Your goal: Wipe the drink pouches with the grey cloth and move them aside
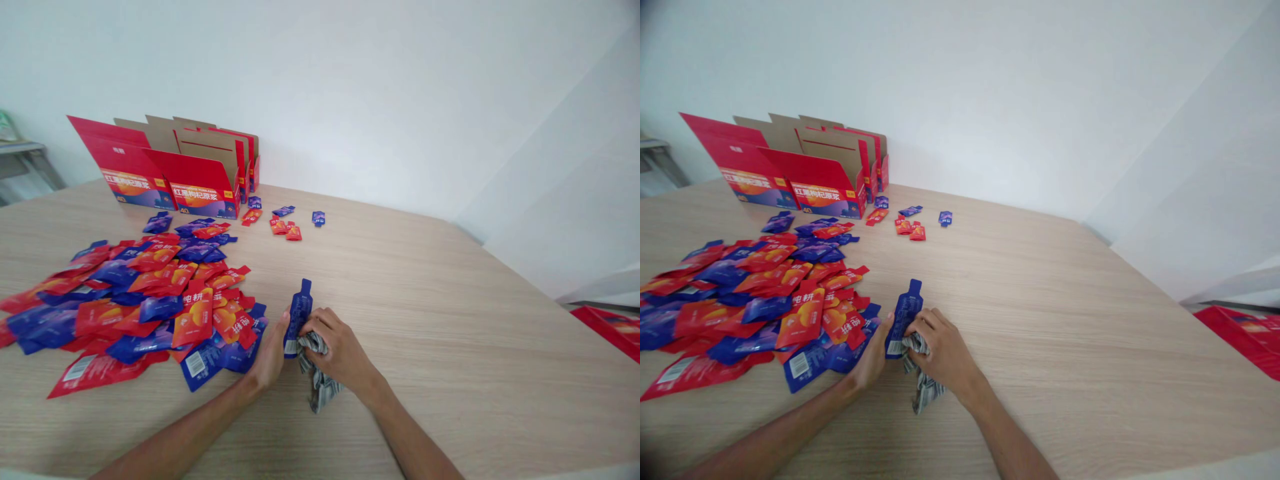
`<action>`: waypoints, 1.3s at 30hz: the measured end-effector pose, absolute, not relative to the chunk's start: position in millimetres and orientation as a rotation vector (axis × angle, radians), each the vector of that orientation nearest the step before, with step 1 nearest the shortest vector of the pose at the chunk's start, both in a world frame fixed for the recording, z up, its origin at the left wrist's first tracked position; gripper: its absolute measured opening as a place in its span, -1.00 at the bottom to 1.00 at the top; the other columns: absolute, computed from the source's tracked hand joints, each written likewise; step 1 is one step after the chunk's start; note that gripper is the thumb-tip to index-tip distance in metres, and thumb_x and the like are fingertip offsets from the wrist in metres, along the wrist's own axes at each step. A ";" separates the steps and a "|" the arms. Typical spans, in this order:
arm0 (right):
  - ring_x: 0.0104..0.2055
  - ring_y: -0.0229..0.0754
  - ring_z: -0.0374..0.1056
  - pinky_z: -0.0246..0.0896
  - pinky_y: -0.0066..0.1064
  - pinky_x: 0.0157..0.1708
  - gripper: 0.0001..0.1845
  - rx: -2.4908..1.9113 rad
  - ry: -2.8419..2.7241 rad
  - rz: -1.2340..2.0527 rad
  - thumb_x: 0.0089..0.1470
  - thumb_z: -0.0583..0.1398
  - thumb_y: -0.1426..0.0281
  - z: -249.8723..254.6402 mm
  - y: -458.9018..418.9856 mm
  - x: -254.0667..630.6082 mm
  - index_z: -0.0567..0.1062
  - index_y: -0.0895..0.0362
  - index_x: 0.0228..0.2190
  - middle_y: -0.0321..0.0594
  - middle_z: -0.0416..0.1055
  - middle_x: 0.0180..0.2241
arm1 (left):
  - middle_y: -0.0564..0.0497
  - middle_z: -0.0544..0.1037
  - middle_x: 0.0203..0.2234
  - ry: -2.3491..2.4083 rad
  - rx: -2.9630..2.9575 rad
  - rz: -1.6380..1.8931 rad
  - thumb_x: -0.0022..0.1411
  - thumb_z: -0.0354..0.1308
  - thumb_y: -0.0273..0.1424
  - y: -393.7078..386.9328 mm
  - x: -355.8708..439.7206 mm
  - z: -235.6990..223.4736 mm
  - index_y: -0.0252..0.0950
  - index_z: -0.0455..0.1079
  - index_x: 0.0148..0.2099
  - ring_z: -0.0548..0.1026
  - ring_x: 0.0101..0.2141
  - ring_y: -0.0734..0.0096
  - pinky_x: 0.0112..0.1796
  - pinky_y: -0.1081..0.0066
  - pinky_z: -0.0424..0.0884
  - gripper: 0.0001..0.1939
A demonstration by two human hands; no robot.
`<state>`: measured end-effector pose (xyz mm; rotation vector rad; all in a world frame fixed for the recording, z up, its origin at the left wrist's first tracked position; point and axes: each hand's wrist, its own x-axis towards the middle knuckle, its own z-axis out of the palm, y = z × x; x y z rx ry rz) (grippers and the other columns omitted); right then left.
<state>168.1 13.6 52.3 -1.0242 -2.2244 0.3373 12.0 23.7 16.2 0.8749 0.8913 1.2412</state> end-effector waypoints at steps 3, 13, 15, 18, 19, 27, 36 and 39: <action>-0.14 -0.06 0.35 0.36 -0.24 -0.12 -0.70 -1.026 -2.270 0.341 0.00 0.26 0.63 50.9 11.9 164.6 0.45 0.02 -0.26 -0.22 0.44 -0.20 | -0.12 0.64 -0.04 0.904 0.842 1.248 0.19 0.20 0.05 28.6 11.9 10.9 -0.35 0.58 -0.08 0.41 0.20 0.01 0.30 0.18 0.19 -0.45; -0.15 -0.06 0.37 0.31 -0.23 -0.12 -0.83 -1.225 -1.797 0.248 0.11 0.20 0.54 53.5 26.3 188.9 0.48 0.04 -0.27 -0.20 0.44 -0.25 | -0.06 0.64 -0.27 0.671 0.585 0.941 0.14 0.32 -0.01 11.3 19.3 23.4 -0.31 0.56 -0.12 0.55 -0.16 0.21 -0.01 0.26 0.42 -0.53; -0.19 -0.09 0.39 0.30 -0.27 -0.16 -0.91 -1.222 -1.734 0.303 0.14 0.20 0.48 57.8 27.0 192.1 0.48 0.06 -0.30 -0.21 0.45 -0.28 | 0.00 0.57 -0.42 0.623 0.466 0.869 0.16 0.33 -0.04 7.6 20.4 26.8 -0.34 0.55 -0.19 0.48 -0.36 0.37 -0.21 0.36 0.43 -0.56; -0.24 -0.12 0.39 0.28 -0.33 -0.21 -0.96 -1.223 -1.676 0.381 0.18 0.21 0.41 63.6 26.5 194.1 0.49 0.07 -0.33 -0.24 0.45 -0.32 | 0.04 0.49 -0.46 0.523 0.352 0.821 0.19 0.34 -0.12 7.1 18.2 30.5 -0.37 0.53 -0.18 0.41 -0.42 0.47 -0.36 0.45 0.36 -0.62; -0.25 -0.13 0.39 0.27 -0.34 -0.22 -0.95 -1.223 -1.659 0.403 0.19 0.21 0.38 65.1 26.1 194.2 0.49 0.07 -0.34 -0.24 0.45 -0.32 | 0.05 0.48 -0.44 0.499 0.322 0.820 0.19 0.36 -0.18 8.0 16.8 31.9 -0.37 0.53 -0.14 0.41 -0.42 0.49 -0.40 0.47 0.35 -0.65; -0.31 -0.18 0.36 0.24 -0.41 -0.28 -0.83 -1.211 -1.560 0.570 0.20 0.24 0.25 69.2 23.3 192.4 0.49 0.09 -0.35 -0.29 0.44 -0.37 | 0.01 0.59 -0.30 0.510 0.258 0.843 0.15 0.38 -0.54 15.0 11.1 36.4 -0.36 0.50 -0.05 0.55 -0.34 0.51 -0.36 0.56 0.47 -0.70; -0.21 -0.14 0.38 0.28 -0.34 -0.18 -0.97 -1.079 -1.677 0.338 0.22 0.22 0.40 68.9 23.1 191.5 0.49 0.07 -0.30 -0.25 0.42 -0.29 | -0.11 0.68 -0.22 0.662 0.358 0.999 0.37 0.16 -0.42 17.1 17.3 35.1 -0.35 0.53 -0.05 0.62 -0.26 0.31 -0.11 0.34 0.52 -0.82; -0.14 -0.09 0.37 0.30 -0.27 -0.12 -0.88 -1.047 -1.864 0.229 0.17 0.22 0.50 61.6 23.2 187.5 0.50 0.05 -0.25 -0.21 0.43 -0.25 | -0.11 0.67 -0.16 0.656 0.398 1.007 0.38 0.18 -0.34 12.1 20.3 30.8 -0.32 0.52 0.01 0.61 -0.12 0.22 -0.01 0.26 0.47 -0.77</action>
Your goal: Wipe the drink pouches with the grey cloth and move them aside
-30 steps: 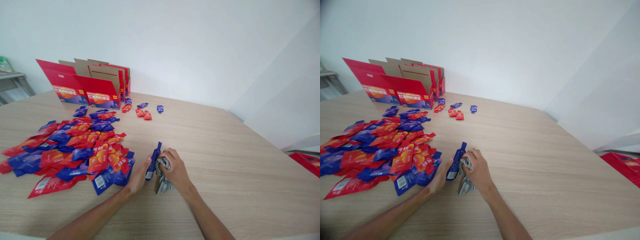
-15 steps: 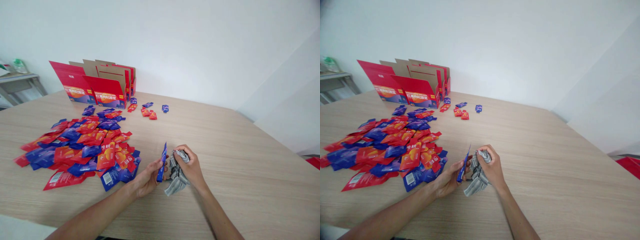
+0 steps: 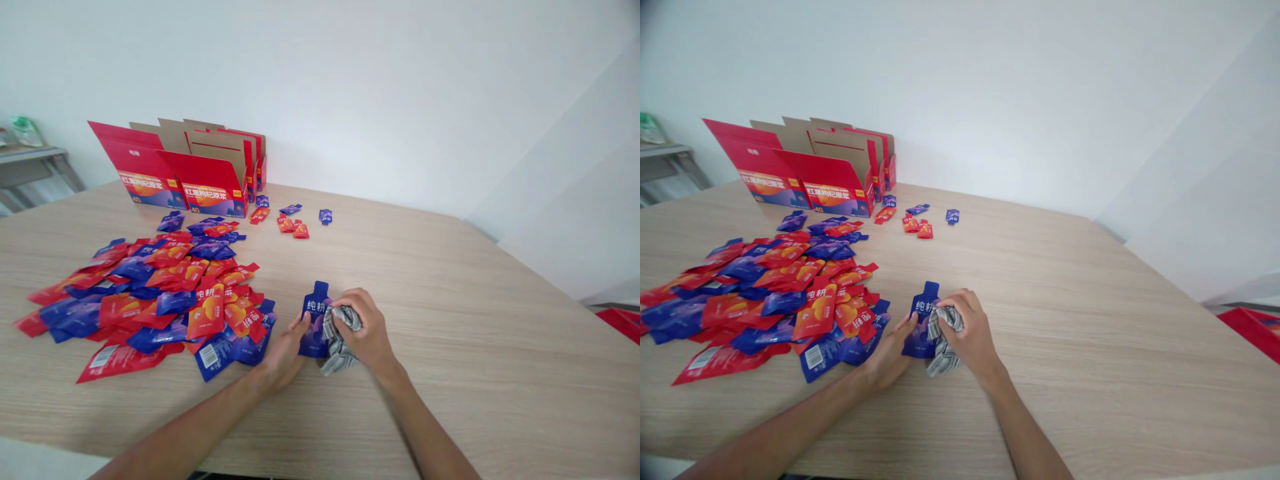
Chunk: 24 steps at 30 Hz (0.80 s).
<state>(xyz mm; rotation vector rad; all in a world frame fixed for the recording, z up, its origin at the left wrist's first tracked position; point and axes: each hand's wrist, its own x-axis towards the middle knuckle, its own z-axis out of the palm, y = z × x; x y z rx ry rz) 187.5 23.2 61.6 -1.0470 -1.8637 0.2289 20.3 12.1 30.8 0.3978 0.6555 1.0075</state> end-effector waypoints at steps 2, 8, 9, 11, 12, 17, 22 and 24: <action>-0.10 -0.05 0.36 0.31 -0.24 -0.08 -0.79 -1.075 -1.968 0.187 0.12 0.23 0.57 54.6 23.2 183.3 0.49 0.05 -0.23 -0.19 0.43 -0.22 | -0.11 0.67 -0.15 0.636 0.417 1.011 0.34 0.23 -0.31 10.0 21.3 27.2 -0.32 0.53 -0.01 0.59 -0.06 0.20 0.05 0.24 0.44 -0.76; -0.08 -0.04 0.36 0.38 -0.21 -0.05 -0.69 -1.005 -2.218 0.242 0.00 0.31 0.63 43.4 19.0 168.8 0.47 0.07 -0.24 -0.19 0.43 -0.19 | -0.13 0.65 -0.16 0.577 0.393 1.113 0.35 0.22 -0.29 20.5 13.1 22.9 -0.39 0.54 -0.09 0.57 -0.08 0.24 0.04 0.30 0.42 -0.75; -0.09 -0.05 0.36 0.39 -0.22 -0.06 -0.70 -0.978 -2.265 0.256 0.00 0.33 0.61 43.6 17.8 166.8 0.47 0.06 -0.24 -0.20 0.43 -0.19 | -0.14 0.65 -0.18 0.583 0.373 1.114 0.36 0.20 -0.28 23.2 11.2 22.7 -0.40 0.54 -0.09 0.58 -0.10 0.25 0.02 0.31 0.43 -0.74; -0.09 -0.05 0.36 0.40 -0.21 -0.06 -0.71 -0.957 -2.323 0.261 0.01 0.34 0.59 44.7 16.0 164.2 0.46 0.06 -0.24 -0.20 0.43 -0.19 | -0.14 0.64 -0.22 0.593 0.333 1.091 0.39 0.15 -0.27 27.3 8.6 22.0 -0.41 0.55 -0.09 0.58 -0.17 0.27 -0.02 0.32 0.45 -0.71; -0.08 -0.05 0.36 0.40 -0.21 -0.05 -0.72 -0.962 -2.327 0.255 0.02 0.34 0.58 45.3 15.6 163.8 0.46 0.06 -0.24 -0.20 0.43 -0.19 | -0.13 0.64 -0.24 0.590 0.320 1.079 0.40 0.13 -0.26 28.2 8.3 21.5 -0.41 0.55 -0.09 0.58 -0.20 0.29 -0.04 0.32 0.46 -0.69; -0.09 -0.03 0.36 0.38 -0.18 -0.07 -0.73 -1.088 -2.149 0.169 0.07 0.27 0.61 47.1 20.0 172.8 0.46 0.04 -0.23 -0.19 0.43 -0.19 | -0.13 0.65 -0.21 0.541 0.349 1.085 0.40 0.14 -0.31 21.0 15.7 21.3 -0.41 0.57 -0.09 0.58 -0.16 0.26 0.00 0.29 0.44 -0.73; -0.11 -0.03 0.35 0.34 -0.19 -0.09 -0.79 -1.256 -1.906 0.081 0.14 0.22 0.57 51.0 27.2 188.8 0.46 0.03 -0.23 -0.20 0.41 -0.21 | -0.15 0.65 -0.09 0.505 0.402 1.008 0.38 0.17 -0.30 8.2 21.6 26.1 -0.35 0.55 0.03 0.55 0.02 0.13 0.12 0.18 0.38 -0.71; -0.11 -0.04 0.35 0.33 -0.20 -0.10 -0.81 -1.269 -1.868 0.065 0.15 0.22 0.56 52.3 28.6 192.2 0.46 0.03 -0.24 -0.21 0.41 -0.22 | -0.16 0.65 -0.07 0.501 0.396 0.971 0.36 0.20 -0.28 5.6 21.7 26.5 -0.32 0.53 0.06 0.55 0.04 0.10 0.14 0.14 0.37 -0.68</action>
